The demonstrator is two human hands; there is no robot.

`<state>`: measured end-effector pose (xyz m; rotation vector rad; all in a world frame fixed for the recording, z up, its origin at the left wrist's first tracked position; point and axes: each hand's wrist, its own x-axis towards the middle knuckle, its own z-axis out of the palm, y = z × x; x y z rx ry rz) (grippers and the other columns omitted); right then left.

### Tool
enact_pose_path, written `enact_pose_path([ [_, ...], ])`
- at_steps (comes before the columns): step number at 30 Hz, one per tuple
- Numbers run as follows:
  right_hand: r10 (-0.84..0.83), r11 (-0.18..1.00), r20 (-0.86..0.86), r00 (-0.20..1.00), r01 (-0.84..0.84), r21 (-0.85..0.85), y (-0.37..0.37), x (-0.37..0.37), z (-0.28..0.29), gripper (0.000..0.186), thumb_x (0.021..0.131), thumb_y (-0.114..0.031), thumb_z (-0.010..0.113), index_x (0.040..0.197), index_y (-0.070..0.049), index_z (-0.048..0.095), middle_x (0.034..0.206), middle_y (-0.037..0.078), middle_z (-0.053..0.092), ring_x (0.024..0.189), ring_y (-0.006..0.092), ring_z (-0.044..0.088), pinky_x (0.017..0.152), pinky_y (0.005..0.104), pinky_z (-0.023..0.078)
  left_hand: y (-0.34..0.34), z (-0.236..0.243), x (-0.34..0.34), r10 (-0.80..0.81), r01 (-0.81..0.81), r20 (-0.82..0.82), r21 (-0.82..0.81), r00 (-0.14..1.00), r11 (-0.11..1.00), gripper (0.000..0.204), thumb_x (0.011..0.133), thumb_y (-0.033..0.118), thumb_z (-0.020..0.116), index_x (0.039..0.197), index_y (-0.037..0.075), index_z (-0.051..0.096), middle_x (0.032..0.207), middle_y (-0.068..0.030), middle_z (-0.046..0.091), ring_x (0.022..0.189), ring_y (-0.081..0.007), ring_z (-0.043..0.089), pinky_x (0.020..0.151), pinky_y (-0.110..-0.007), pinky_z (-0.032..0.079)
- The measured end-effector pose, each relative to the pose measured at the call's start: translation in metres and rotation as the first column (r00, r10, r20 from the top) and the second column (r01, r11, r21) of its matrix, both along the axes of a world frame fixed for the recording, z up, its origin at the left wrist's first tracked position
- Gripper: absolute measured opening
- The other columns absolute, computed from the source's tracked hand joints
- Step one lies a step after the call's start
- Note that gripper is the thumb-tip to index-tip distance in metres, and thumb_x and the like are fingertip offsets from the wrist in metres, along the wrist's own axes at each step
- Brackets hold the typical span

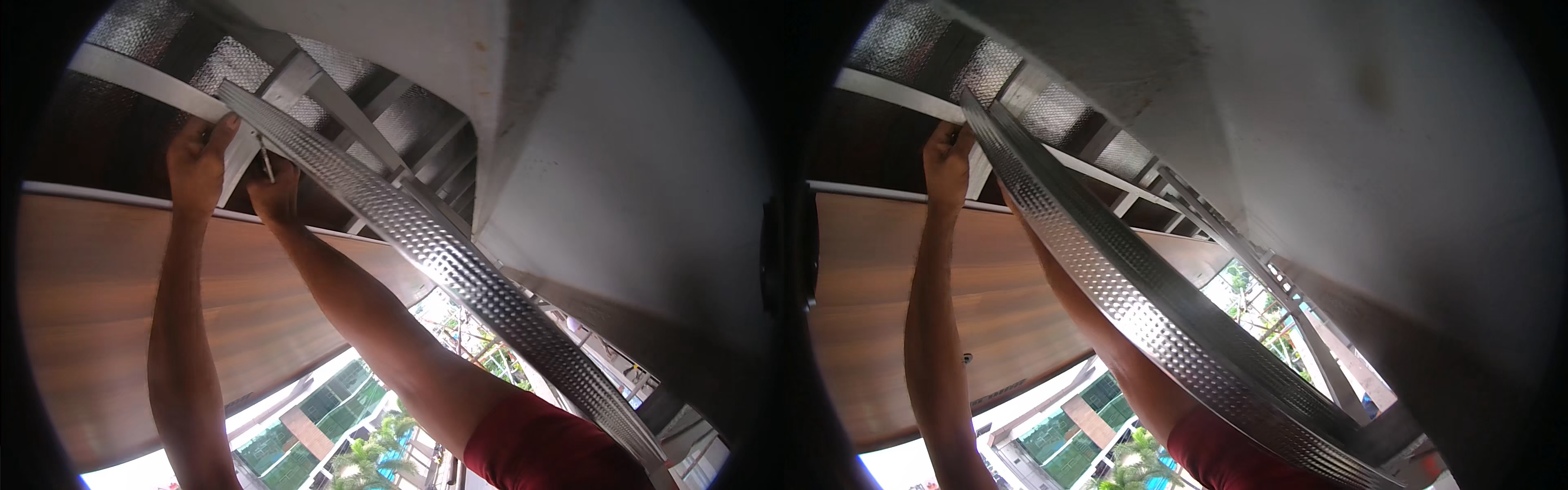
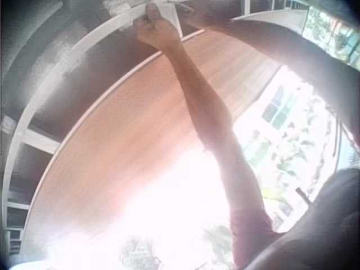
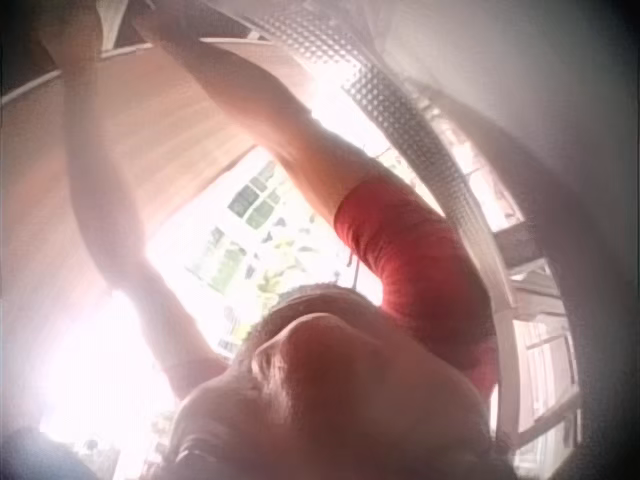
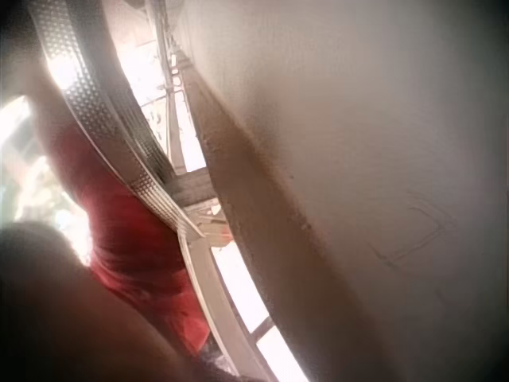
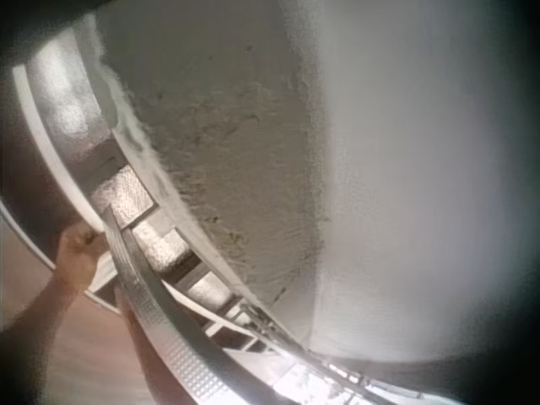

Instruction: The person installs metal panels on a building's exterior using scaffolding. They position metal brackets, align panels, and secure them with a cordless drill. The person also uses a marker to make alignment marks on the structure.

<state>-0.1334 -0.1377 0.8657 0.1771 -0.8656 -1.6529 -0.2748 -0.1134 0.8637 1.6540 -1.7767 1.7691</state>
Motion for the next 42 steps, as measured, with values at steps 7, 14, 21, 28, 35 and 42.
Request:
enact_pose_path([
  [7, -0.029, 0.999, 0.026, 0.999, 0.030, -0.040, -0.008, -0.018, -0.021, 0.018, 0.080, -0.005, 0.068, 0.096, 0.001, 0.065, 0.087, 0.018, 0.070, 0.081, 0.0328, 0.069, 0.071, 0.0386, 0.052, -0.001, -0.015, -0.012, 0.061, -0.057, 0.104, -0.046, 0.993, 0.997, 0.035, 0.087, 0.030, 0.067, 0.095, -0.003, 0.068, 0.079, -0.0074, 0.068, 0.072, -0.0106, 0.059, 0.066, -0.026, 0.047],
  [14, -0.006, 0.997, 0.142, 0.990, -0.005, 0.075, -0.007, -0.054, -0.037, 0.022, 0.078, -0.005, 0.069, 0.098, 0.002, 0.064, 0.092, 0.020, 0.068, 0.087, 0.0380, 0.066, 0.077, 0.0417, 0.050, 0.002, -0.035, -0.044, 0.051, -0.048, 0.126, -0.023, 0.991, 0.999, 0.036, 0.088, 0.033, 0.069, 0.100, -0.001, 0.069, 0.082, -0.0063, 0.068, 0.074, -0.0098, 0.060, 0.069, -0.025, 0.048],
  [21, -0.041, 0.990, 0.007, 0.999, 0.040, 0.138, -0.012, -0.034, -0.040, 0.024, 0.076, -0.008, 0.070, 0.096, 0.003, 0.064, 0.091, 0.020, 0.067, 0.088, 0.0409, 0.063, 0.079, 0.0446, 0.049, -0.009, -0.035, -0.028, 0.104, -0.088, 0.169, -0.098, 0.980, 0.991, 0.037, 0.089, 0.034, 0.069, 0.100, -0.001, 0.069, 0.081, -0.0059, 0.068, 0.075, -0.0098, 0.060, 0.069, -0.023, 0.047],
  [28, -0.040, 0.998, 0.026, 0.999, 0.038, 0.059, -0.012, -0.030, -0.027, 0.018, 0.079, -0.008, 0.066, 0.093, 0.003, 0.065, 0.083, 0.020, 0.067, 0.081, 0.0423, 0.064, 0.073, 0.0459, 0.050, -0.001, -0.025, -0.031, 0.092, -0.085, 0.168, -0.051, 0.981, 0.995, 0.033, 0.089, 0.030, 0.068, 0.100, -0.002, 0.068, 0.082, -0.0048, 0.067, 0.075, -0.0079, 0.059, 0.069, -0.022, 0.046],
  [35, -0.097, 0.982, -0.226, 0.969, 0.056, -0.180, -0.006, -0.036, -0.039, 0.026, 0.088, -0.023, 0.066, 0.082, 0.002, 0.062, 0.071, 0.023, 0.063, 0.069, 0.0432, 0.062, 0.062, 0.0467, 0.046, 0.016, 0.001, -0.035, 0.070, -0.083, 0.172, 0.067, 0.983, 0.994, 0.035, 0.091, 0.031, 0.064, 0.105, -0.001, 0.065, 0.088, -0.0066, 0.068, 0.080, -0.0116, 0.061, 0.073, -0.026, 0.047],
  [42, -0.720, 0.691, -0.343, 0.603, 0.579, -0.434, -0.024, -0.048, -0.048, 0.033, 0.085, -0.028, 0.067, 0.098, 0.002, 0.065, 0.079, 0.025, 0.066, 0.083, 0.0413, 0.067, 0.077, 0.0490, 0.053, -0.003, -0.013, -0.058, -0.026, 0.011, 0.078, 0.194, 0.997, 0.981, 0.024, 0.091, 0.017, 0.063, 0.106, -0.001, 0.067, 0.090, -0.0063, 0.069, 0.080, -0.0142, 0.062, 0.074, -0.030, 0.050],
])
